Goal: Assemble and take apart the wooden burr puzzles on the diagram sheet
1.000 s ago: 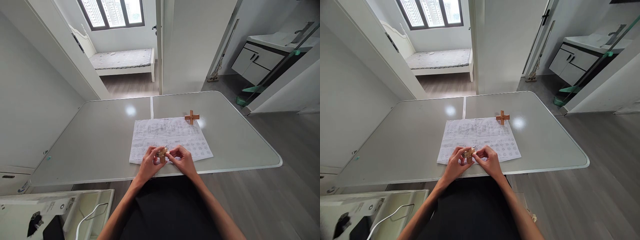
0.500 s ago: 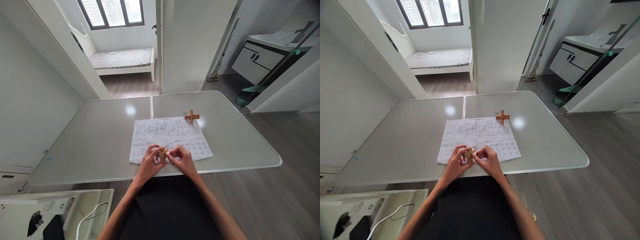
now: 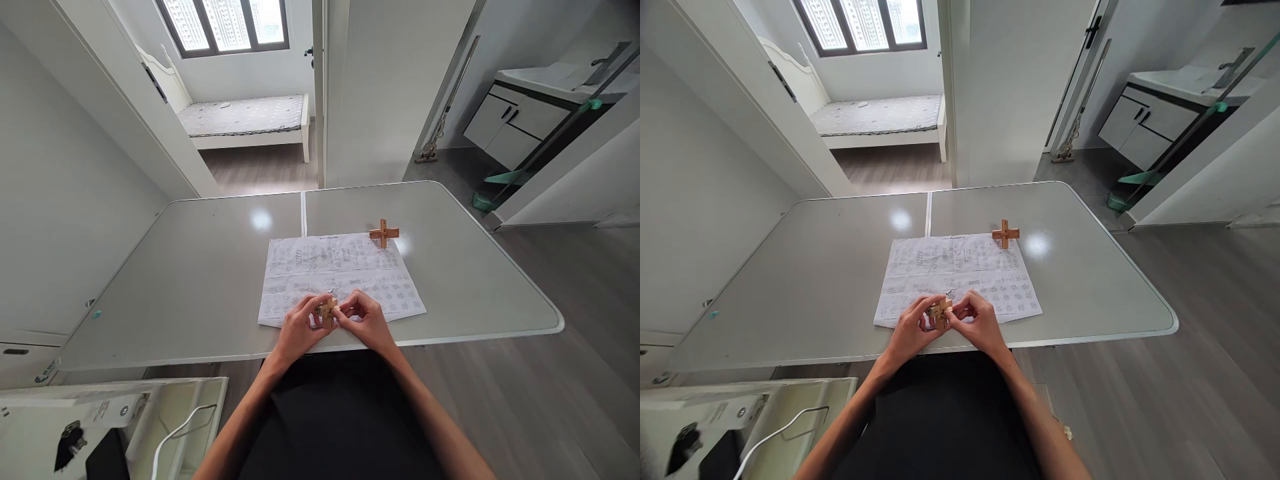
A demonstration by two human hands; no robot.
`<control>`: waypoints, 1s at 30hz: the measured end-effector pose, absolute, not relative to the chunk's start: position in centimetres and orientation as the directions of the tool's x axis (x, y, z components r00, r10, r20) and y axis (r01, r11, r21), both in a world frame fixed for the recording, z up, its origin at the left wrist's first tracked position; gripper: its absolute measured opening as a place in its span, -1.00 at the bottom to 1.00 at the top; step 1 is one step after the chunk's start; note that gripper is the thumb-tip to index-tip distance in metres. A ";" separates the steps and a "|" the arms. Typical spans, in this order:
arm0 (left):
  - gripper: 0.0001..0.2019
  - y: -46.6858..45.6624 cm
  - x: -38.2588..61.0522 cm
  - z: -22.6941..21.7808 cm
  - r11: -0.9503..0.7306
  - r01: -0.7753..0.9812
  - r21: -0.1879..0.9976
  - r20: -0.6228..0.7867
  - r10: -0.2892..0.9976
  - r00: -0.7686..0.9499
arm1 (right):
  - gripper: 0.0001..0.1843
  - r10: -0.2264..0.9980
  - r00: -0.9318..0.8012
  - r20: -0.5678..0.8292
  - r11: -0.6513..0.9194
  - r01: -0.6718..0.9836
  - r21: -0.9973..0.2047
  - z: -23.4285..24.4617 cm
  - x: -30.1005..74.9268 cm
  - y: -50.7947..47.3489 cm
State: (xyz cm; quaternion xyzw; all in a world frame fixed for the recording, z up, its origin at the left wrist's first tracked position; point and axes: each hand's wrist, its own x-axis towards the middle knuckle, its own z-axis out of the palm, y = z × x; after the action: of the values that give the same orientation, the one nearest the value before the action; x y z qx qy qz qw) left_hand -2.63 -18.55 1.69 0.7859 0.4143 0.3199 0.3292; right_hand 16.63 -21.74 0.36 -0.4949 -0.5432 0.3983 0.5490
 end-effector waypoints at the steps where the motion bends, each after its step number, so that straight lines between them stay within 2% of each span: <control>1: -0.58 -18.6 -2.6 1.7 -0.442 0.445 0.779 0.231 0.862 0.451 | -0.66 0.976 0.092 0.199 0.190 0.098 -0.977 0.4 16.6 -21.7; 7: -0.58 -18.8 -2.6 1.7 -0.456 0.464 0.760 0.238 0.859 0.454 | -0.68 0.980 0.074 0.186 0.178 0.098 -0.979 0.4 16.7 -21.7; 11: -0.58 -18.8 -2.7 1.4 -0.485 0.458 0.745 0.290 0.854 0.433 | -0.73 0.984 0.037 0.172 0.167 0.122 -0.978 0.6 16.6 -21.8; 17: -0.53 -18.7 -3.1 1.0 -0.573 0.521 0.633 0.360 0.813 0.457 | -0.56 0.991 0.032 0.132 0.117 0.289 -0.950 0.9 16.2 -21.9; 22: -0.57 -18.7 -3.0 1.0 -0.596 0.558 0.578 0.351 0.798 0.489 | -0.55 0.996 0.049 0.073 0.058 0.258 -0.964 0.7 16.3 -21.7; 30: -0.55 -18.7 -3.0 1.0 -0.606 0.544 0.581 0.334 0.787 0.520 | -0.57 0.997 0.027 0.076 0.068 0.220 -0.973 0.6 16.5 -21.6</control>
State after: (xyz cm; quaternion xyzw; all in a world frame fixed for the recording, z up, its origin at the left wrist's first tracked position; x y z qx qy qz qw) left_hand -2.97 -18.70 1.04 0.8467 0.3928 0.2931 0.2073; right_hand 16.48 -21.65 0.60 -0.5421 -0.5610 0.4147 0.4684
